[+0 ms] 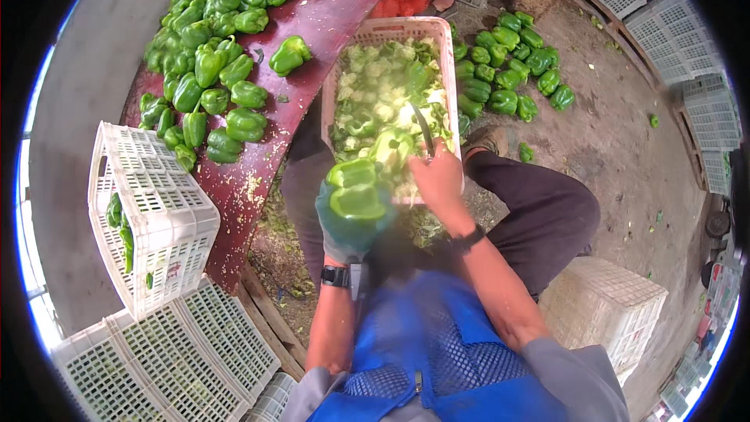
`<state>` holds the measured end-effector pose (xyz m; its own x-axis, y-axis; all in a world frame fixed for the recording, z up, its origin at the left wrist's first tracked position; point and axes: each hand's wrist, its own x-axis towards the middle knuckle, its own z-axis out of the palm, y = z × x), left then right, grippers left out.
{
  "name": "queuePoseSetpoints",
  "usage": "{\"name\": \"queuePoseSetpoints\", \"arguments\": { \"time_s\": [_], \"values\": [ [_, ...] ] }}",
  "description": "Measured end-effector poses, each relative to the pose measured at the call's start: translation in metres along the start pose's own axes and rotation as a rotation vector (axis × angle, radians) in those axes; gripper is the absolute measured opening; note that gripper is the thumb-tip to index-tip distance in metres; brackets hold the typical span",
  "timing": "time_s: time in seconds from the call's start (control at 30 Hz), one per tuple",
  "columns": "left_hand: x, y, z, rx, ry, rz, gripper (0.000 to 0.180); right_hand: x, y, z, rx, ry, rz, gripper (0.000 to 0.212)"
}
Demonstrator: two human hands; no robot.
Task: Cutting and sorting green bell peppers into containers and bags.
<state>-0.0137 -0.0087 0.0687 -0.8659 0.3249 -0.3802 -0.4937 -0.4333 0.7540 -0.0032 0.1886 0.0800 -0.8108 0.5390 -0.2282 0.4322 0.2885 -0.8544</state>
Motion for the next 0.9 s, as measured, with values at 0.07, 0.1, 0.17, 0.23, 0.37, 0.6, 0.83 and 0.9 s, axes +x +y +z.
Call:
{"name": "queuePoseSetpoints", "arguments": {
  "time_s": [0.07,0.1,0.17,0.23,0.37,0.6,0.83,0.9],
  "values": [
    [-0.004,0.008,0.012,0.321,-0.061,0.094,0.078,-0.022,-0.014,-0.017,0.163,-0.112,-0.166,0.027],
    [-0.003,0.003,0.013,0.323,-0.067,0.086,0.078,-0.029,-0.014,-0.018,0.162,-0.105,-0.159,0.027],
    [0.002,-0.007,0.006,0.864,-0.177,0.593,0.061,-0.038,-0.022,-0.014,0.005,-0.314,-0.509,0.025],
    [0.007,-0.028,-0.011,0.603,-0.167,0.283,0.047,-0.041,-0.001,0.003,0.013,-0.267,-0.545,0.022],
    [0.016,-0.065,-0.022,0.699,-0.187,0.325,0.043,-0.044,0.000,0.000,-0.044,-0.247,-0.456,0.013],
    [-0.001,-0.072,-0.010,0.629,-0.230,0.384,0.049,-0.038,0.015,-0.017,-0.139,-0.336,-0.696,0.010],
    [-0.015,-0.062,-0.004,1.075,-0.304,0.822,0.086,-0.035,0.014,-0.028,-0.020,-0.321,-0.453,0.013],
    [-0.003,-0.077,-0.007,0.594,-0.261,0.332,0.081,-0.038,0.008,-0.019,0.047,-0.229,-0.258,0.015]
  ]
}}
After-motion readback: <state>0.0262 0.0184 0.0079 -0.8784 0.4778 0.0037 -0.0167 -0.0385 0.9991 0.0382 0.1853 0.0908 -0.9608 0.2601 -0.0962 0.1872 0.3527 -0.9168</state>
